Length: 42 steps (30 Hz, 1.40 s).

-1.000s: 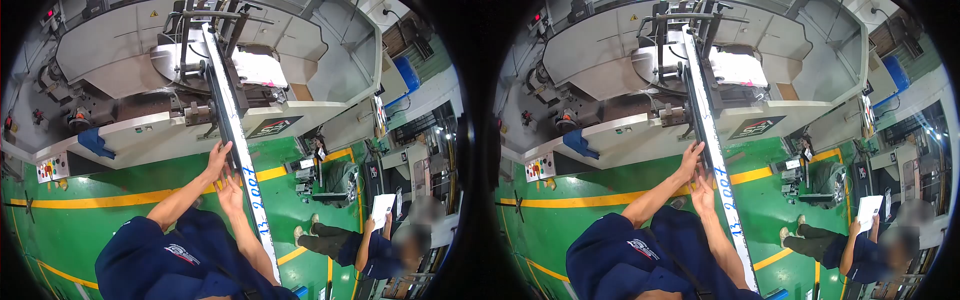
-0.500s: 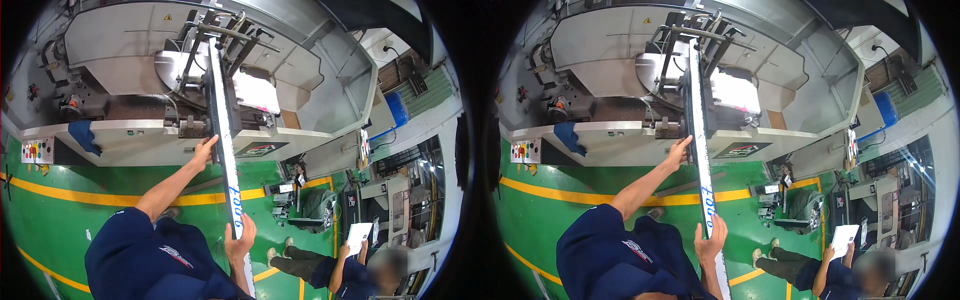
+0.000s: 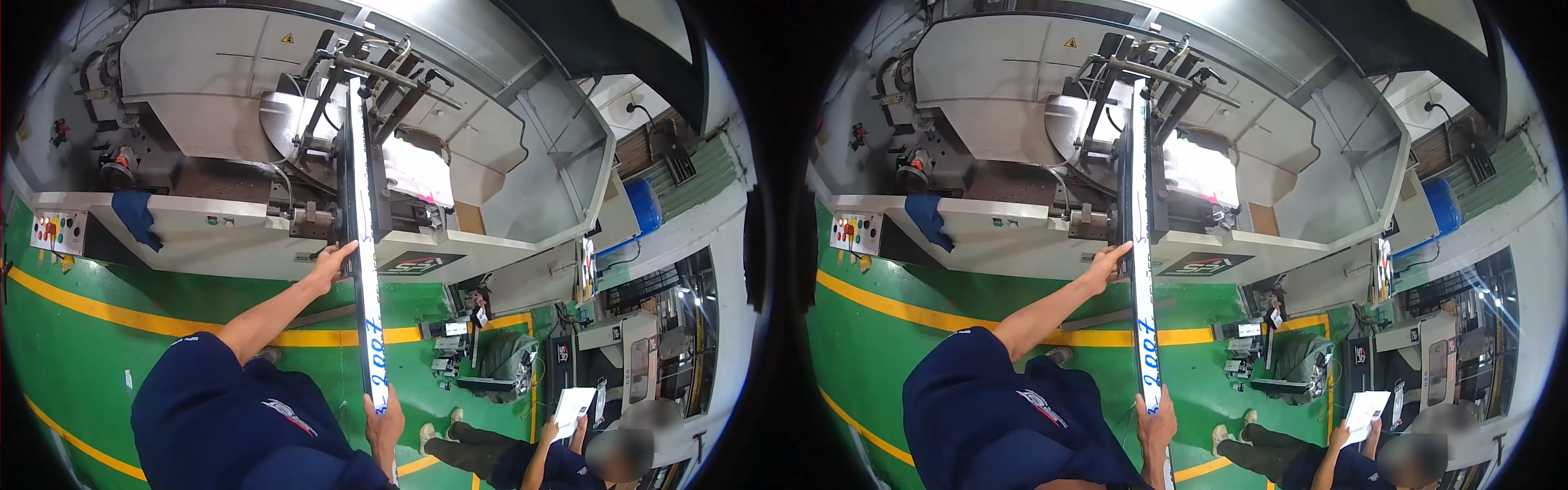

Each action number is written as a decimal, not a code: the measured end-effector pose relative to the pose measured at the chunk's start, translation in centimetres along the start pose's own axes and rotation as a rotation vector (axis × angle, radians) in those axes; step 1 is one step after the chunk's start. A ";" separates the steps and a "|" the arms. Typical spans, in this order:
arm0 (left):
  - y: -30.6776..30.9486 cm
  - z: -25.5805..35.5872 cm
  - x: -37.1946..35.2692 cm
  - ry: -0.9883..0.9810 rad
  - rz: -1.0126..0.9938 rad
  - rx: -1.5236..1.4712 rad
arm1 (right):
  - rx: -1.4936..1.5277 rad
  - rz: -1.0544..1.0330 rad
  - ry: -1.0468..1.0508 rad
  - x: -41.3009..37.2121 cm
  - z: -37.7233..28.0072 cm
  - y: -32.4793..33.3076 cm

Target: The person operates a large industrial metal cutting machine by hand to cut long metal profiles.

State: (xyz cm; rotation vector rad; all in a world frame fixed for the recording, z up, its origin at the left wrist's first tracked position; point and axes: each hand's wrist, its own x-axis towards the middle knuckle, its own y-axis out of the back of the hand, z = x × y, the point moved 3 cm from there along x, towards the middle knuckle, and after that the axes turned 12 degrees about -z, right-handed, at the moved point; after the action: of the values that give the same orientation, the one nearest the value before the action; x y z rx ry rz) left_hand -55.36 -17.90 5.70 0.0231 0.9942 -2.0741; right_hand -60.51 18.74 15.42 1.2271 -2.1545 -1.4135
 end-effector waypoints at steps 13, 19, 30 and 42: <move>5.3 -3.1 -3.1 -0.016 0.085 0.067 | 0.027 0.014 0.020 0.4 0.5 -0.3; 15.9 4.7 -9.6 -0.763 0.797 1.481 | 0.085 0.028 0.047 0.4 0.6 -0.3; 24.8 13.5 -9.9 -0.452 0.565 2.181 | 0.071 0.042 0.020 0.3 0.2 -0.1; 23.8 12.5 -10.0 -0.419 0.636 2.131 | 0.046 0.041 0.013 0.1 -0.1 0.1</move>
State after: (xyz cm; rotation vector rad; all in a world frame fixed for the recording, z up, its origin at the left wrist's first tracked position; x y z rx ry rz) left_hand -28.70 -27.91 2.34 0.7803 -1.5001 -1.4492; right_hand -60.51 18.60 15.52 1.1984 -2.2021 -1.3426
